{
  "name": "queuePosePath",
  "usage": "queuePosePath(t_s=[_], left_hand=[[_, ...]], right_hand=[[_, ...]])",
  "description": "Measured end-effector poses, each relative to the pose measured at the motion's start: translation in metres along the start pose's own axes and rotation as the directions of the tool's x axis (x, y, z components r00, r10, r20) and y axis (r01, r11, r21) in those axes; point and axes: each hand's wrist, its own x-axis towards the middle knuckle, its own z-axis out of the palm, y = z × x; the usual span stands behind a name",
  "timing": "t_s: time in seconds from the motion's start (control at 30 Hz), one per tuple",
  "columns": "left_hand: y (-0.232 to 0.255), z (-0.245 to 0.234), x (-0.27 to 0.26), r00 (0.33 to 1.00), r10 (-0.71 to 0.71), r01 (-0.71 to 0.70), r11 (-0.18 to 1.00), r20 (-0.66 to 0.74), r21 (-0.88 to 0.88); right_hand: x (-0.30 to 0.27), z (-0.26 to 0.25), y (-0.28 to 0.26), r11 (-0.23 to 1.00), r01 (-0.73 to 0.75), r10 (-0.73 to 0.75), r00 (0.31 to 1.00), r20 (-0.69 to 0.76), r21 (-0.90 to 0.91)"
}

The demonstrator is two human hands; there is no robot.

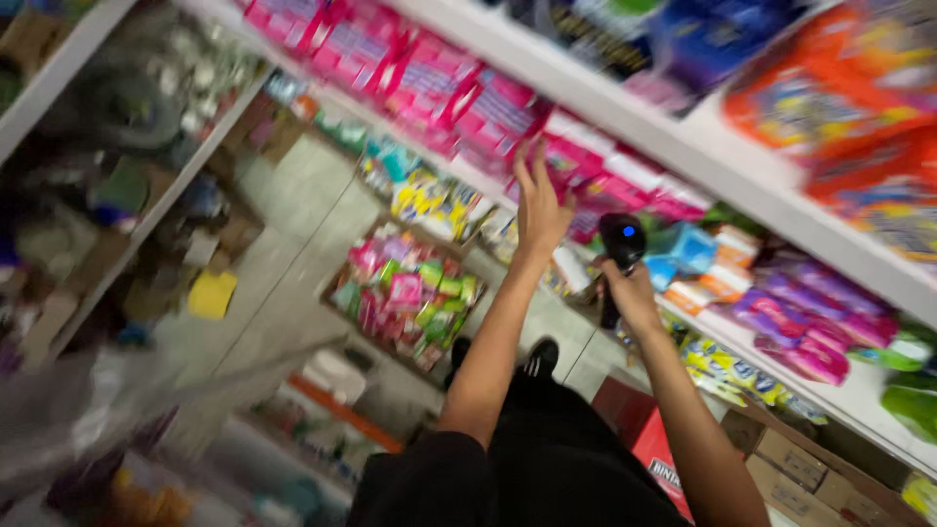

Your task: The person picks up packages of sanitary pads from a cardboard box on the floor and places them onto a store shelf. They use a handheld barcode scanner to scan the items before arranging them on the shelf.

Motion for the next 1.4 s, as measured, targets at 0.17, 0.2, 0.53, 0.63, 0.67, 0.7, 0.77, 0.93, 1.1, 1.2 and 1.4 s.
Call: queuePosePath(t_s=[0.17, 0.2, 0.53, 0.63, 0.67, 0.7, 0.77, 0.93, 1.1, 1.2, 1.4], left_hand=[[-0.067, -0.056, -0.09, 0.95, -0.236, 0.252, 0.966, -0.206, 0.056], [-0.085, -0.066, -0.117, 0.917, -0.304, 0.332, 0.941, -0.259, 0.07], [-0.276, -0.145, -0.308, 0.661, -0.671, 0.75, 0.581, -0.335, 0.317], [-0.328, -0.147, -0.33, 0.567, -0.751, 0.818, 0.465, -0.339, 0.339], [-0.351, -0.145, -0.334, 0.543, -0.77, 0.833, 0.444, -0.334, 0.33], [-0.377, -0.142, -0.339, 0.593, -0.744, 0.795, 0.482, -0.307, 0.368], [-0.426, -0.133, -0.354, 0.678, -0.694, 0.715, 0.546, -0.242, 0.437], [-0.535, -0.111, -0.356, 0.572, -0.794, 0.759, 0.419, -0.204, 0.498], [-0.622, -0.092, -0.342, 0.533, -0.808, 0.649, 0.202, -0.25, 0.733], [-0.655, -0.081, -0.355, 0.709, -0.63, 0.442, 0.047, -0.317, 0.896], [-0.658, -0.097, -0.327, 0.465, -0.864, 0.572, 0.129, -0.191, 0.81]], right_hand=[[-0.013, 0.039, 0.032, 0.966, 0.138, -0.13, 0.99, 0.05, -0.22], [-0.014, 0.052, 0.044, 0.965, 0.164, -0.139, 0.982, 0.131, -0.203], [-0.006, 0.195, 0.228, 0.883, 0.145, 0.05, 0.917, 0.397, -0.447], [0.004, 0.22, 0.269, 0.871, 0.169, 0.061, 0.893, 0.445, -0.46], [0.013, 0.228, 0.283, 0.877, 0.188, 0.05, 0.879, 0.473, -0.442], [0.025, 0.237, 0.299, 0.866, 0.171, 0.082, 0.878, 0.471, -0.469], [0.044, 0.245, 0.335, 0.838, 0.13, 0.155, 0.874, 0.46, -0.531], [0.09, 0.249, 0.41, 0.663, 0.081, 0.3, 0.883, 0.362, -0.744], [0.105, 0.238, 0.433, 0.691, 0.026, 0.291, 0.905, 0.31, -0.723], [0.114, 0.232, 0.432, 0.7, -0.044, 0.375, 0.872, 0.314, -0.713], [0.12, 0.232, 0.423, 0.686, -0.094, 0.415, 0.864, 0.283, -0.721]])
